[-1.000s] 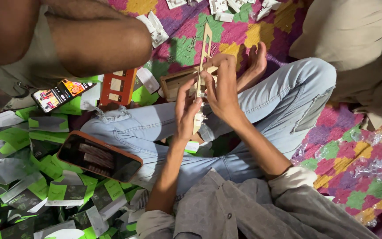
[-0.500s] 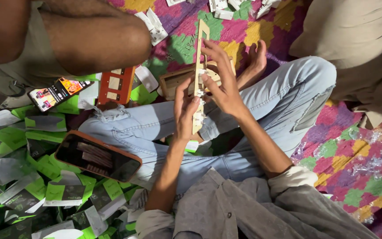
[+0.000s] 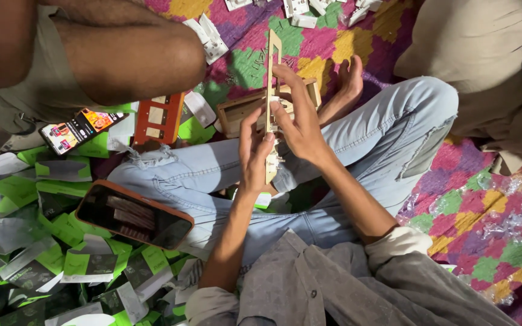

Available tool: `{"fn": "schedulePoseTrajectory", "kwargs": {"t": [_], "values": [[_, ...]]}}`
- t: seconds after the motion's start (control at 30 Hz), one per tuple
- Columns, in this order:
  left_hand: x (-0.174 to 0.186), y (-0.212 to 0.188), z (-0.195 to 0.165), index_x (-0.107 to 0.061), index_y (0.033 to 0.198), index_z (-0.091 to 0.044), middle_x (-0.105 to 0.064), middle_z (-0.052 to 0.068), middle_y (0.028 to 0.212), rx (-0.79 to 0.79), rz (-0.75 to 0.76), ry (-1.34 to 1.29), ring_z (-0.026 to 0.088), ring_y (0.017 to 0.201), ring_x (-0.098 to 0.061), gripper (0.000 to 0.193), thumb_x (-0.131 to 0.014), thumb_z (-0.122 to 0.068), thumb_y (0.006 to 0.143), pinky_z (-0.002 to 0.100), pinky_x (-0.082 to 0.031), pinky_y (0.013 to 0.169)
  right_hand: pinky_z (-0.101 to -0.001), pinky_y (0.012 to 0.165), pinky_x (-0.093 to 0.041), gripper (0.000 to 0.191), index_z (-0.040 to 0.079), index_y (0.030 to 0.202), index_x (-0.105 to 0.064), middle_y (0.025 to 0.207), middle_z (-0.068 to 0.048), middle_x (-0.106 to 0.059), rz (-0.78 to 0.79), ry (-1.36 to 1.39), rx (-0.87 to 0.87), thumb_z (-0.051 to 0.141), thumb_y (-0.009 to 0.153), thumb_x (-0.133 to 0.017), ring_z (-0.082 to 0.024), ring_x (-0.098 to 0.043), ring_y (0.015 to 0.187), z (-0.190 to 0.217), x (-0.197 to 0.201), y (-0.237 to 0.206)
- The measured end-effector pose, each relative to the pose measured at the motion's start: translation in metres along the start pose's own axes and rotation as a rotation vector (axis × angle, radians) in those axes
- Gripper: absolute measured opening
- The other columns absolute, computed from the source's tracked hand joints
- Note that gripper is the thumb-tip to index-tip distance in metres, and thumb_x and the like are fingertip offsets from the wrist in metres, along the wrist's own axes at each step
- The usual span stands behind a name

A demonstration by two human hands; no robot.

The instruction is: The person sits on the floor and assembles a multi-gang electrical socket board by inserting white socket modules into a light blue plastic frame. They repeatedly pick up the frame, insert modules, and place it back down, handling the components by hand.

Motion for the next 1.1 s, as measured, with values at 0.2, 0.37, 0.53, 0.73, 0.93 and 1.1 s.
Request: {"fn": "schedulePoseTrajectory", "kwargs": {"t": [0.2,0.37,0.53,0.73,0.93,1.1], "values": [[-0.002,-0.001,0.006,-0.039,0.156,-0.003,-0.056,0.012,0.139,0.036,-0.010,0.027,0.014,0.108,-0.058,0.055,-0.057,-0.012,0.105,0.029,-0.049,0.092,-0.0423,0.121,-0.042,0.040,0.002,0.149,-0.049,0.151,-0.018,-0.056,-0.117,0.085,-0.159,0.018,0.112,-0.048,-0.032,-0.055,0.144,-0.012,0.003,0.002],[0.002,-0.002,0.005,-0.040,0.156,-0.004,-0.054,0.009,0.141,-0.001,-0.013,0.041,0.012,0.108,-0.056,0.054,-0.058,-0.012,0.105,0.026,-0.048,0.091,-0.0416,0.121,-0.040,0.045,-0.002,0.149,-0.043,0.152,-0.021,-0.050,-0.041,0.045,-0.026,0.017,0.110,-0.051,-0.033,-0.049,0.146,-0.001,0.001,0.002],[-0.003,-0.003,0.010,-0.037,0.156,-0.005,-0.059,0.009,0.135,0.044,0.007,0.001,0.010,0.108,-0.057,0.057,-0.058,-0.012,0.104,0.024,-0.046,0.086,-0.0392,0.119,-0.047,0.037,0.002,0.144,-0.054,0.139,-0.016,-0.064,-0.170,-0.006,-0.239,0.019,0.112,-0.052,-0.028,-0.063,0.134,-0.016,0.006,0.001],[0.003,-0.001,0.005,-0.040,0.155,-0.005,-0.058,0.005,0.130,0.022,-0.038,0.061,0.008,0.098,-0.054,0.054,-0.058,-0.011,0.104,0.024,-0.045,0.082,-0.0421,0.123,-0.037,0.047,-0.002,0.152,-0.042,0.154,-0.023,-0.049,-0.022,0.027,0.009,0.013,0.109,-0.055,-0.036,-0.047,0.147,0.006,0.000,0.002],[0.002,-0.002,0.009,-0.038,0.155,-0.006,-0.063,0.006,0.123,0.033,-0.026,0.053,0.009,0.098,-0.055,0.056,-0.058,-0.011,0.103,0.023,-0.046,0.083,-0.0398,0.119,-0.046,0.036,0.004,0.149,-0.050,0.146,-0.015,-0.061,-0.091,-0.007,-0.069,0.013,0.115,-0.052,-0.026,-0.059,0.140,-0.004,0.003,0.002],[0.006,-0.002,0.008,-0.041,0.155,-0.004,-0.055,0.005,0.134,0.016,-0.047,0.060,0.009,0.100,-0.052,0.054,-0.058,-0.010,0.104,0.025,-0.045,0.086,-0.0387,0.107,-0.054,0.046,0.001,0.153,-0.041,0.156,-0.018,-0.048,-0.024,0.100,-0.082,0.014,0.111,-0.053,-0.029,-0.055,0.140,-0.006,-0.003,-0.002]]}}
Point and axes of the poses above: each hand's wrist, its own y-axis towards the middle knuckle, its own x-axis out of the back of the hand, z = x × y, the point moved 8 cm from there along y, towards the middle knuckle
